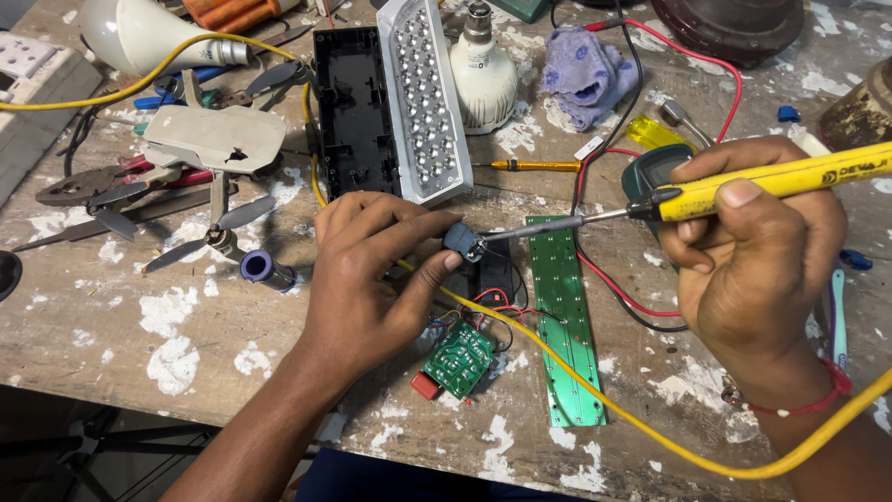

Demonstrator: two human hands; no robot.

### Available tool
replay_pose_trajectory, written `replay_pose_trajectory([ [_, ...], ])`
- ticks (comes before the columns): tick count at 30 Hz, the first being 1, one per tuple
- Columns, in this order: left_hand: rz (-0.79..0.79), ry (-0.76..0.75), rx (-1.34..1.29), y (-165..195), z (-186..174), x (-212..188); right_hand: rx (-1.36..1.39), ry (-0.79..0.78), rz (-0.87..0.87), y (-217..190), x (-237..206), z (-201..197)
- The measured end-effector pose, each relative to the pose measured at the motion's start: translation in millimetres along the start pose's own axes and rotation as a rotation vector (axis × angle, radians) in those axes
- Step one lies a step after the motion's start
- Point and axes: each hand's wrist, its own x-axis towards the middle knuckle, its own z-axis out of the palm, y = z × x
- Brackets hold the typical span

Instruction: The person repairs an LED light fixture on a cluttered workbench. They disassemble the fixture, remove a green LED strip and circuit boards, use a screwdriver on a small component, then solder wires and connections with a soldering iron while holding parts steady, repositioning the boards and components as they work.

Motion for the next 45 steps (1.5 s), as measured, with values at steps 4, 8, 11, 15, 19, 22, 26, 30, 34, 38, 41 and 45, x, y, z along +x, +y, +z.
replay_pose_trajectory([
  [4, 0.008, -0.020, -0.009, 0, 0, 1, 0.048, 0.007, 0.024, 1, 4, -4],
  [8, 0.021, -0.023, -0.016, -1, 0, 2, 0.074, -0.010, 0.066, 1, 7, -6],
  [11, 0.019, -0.032, -0.023, -1, 0, 1, 0.071, -0.022, 0.079, 1, 8, -6],
  [15, 0.031, -0.042, -0.031, -2, 2, 1, 0.069, -0.026, 0.080, 3, 9, -6],
  [19, 0.034, -0.052, -0.033, -3, 2, 1, 0.073, -0.027, 0.067, 4, 13, -7],
  [22, 0.037, -0.052, -0.039, -3, 3, 1, 0.081, -0.006, 0.072, 2, 16, -9],
  [26, 0.033, -0.060, -0.038, -2, 2, 2, 0.062, -0.007, 0.081, -1, 16, -11],
  [30, 0.037, -0.070, -0.041, -1, 2, 2, 0.056, -0.013, 0.074, 1, 16, -11],
  [34, 0.041, -0.079, -0.040, -2, 2, 2, 0.046, -0.020, 0.060, 3, 15, -12],
  [38, 0.054, -0.083, -0.040, -2, 3, 1, 0.050, -0.027, 0.049, 5, 15, -12],
  [41, 0.058, -0.093, -0.046, -3, 3, 2, 0.045, -0.034, 0.042, 6, 15, -11],
  [45, 0.061, -0.105, -0.056, -3, 3, 1, 0.035, -0.047, 0.034, 5, 16, -10],
])
